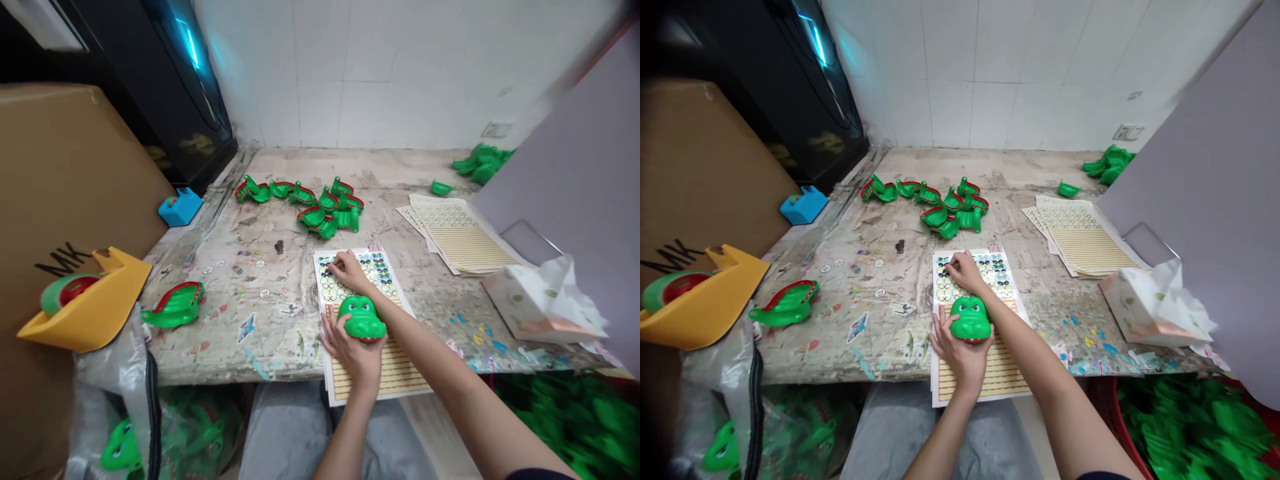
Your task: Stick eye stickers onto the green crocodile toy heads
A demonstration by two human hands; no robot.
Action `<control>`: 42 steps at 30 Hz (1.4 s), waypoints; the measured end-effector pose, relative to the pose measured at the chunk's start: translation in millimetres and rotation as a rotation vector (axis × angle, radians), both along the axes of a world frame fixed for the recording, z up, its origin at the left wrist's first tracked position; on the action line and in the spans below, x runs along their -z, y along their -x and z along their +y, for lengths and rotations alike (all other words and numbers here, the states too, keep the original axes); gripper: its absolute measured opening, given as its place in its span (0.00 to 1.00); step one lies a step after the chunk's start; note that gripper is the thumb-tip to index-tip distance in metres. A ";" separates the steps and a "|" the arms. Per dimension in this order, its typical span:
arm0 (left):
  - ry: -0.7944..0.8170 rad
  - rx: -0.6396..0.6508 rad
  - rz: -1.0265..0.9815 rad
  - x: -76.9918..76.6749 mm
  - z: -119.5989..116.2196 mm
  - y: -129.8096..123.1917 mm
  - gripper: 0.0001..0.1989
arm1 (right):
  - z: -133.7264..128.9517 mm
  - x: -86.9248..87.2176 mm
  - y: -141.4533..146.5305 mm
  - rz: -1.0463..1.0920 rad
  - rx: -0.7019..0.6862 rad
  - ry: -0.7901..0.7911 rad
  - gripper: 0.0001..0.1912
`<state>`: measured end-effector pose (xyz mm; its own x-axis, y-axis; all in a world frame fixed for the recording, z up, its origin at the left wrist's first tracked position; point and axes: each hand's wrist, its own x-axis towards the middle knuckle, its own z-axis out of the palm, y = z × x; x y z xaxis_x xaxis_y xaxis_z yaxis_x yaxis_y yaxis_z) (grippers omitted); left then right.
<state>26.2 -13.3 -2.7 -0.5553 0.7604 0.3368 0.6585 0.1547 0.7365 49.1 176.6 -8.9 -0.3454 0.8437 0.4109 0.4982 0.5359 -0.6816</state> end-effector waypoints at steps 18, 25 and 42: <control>-0.020 -0.014 0.001 1.1 1.3 -1.8 0.31 | -6.1 -30.1 -2.3 0.360 -0.065 0.506 0.21; -0.024 0.026 -0.004 0.6 1.1 -2.3 0.33 | -104.4 -75.6 -35.7 0.151 0.306 0.007 0.17; 0.012 0.064 -0.045 -0.4 -0.2 -1.9 0.31 | -35.1 -81.1 13.8 -0.588 -0.396 -0.324 0.05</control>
<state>28.2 -13.4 -2.3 -0.5200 0.7986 0.3032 0.6335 0.1224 0.7640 35.3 141.5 72.2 -0.8336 0.4807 0.2721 0.4587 0.8769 -0.1438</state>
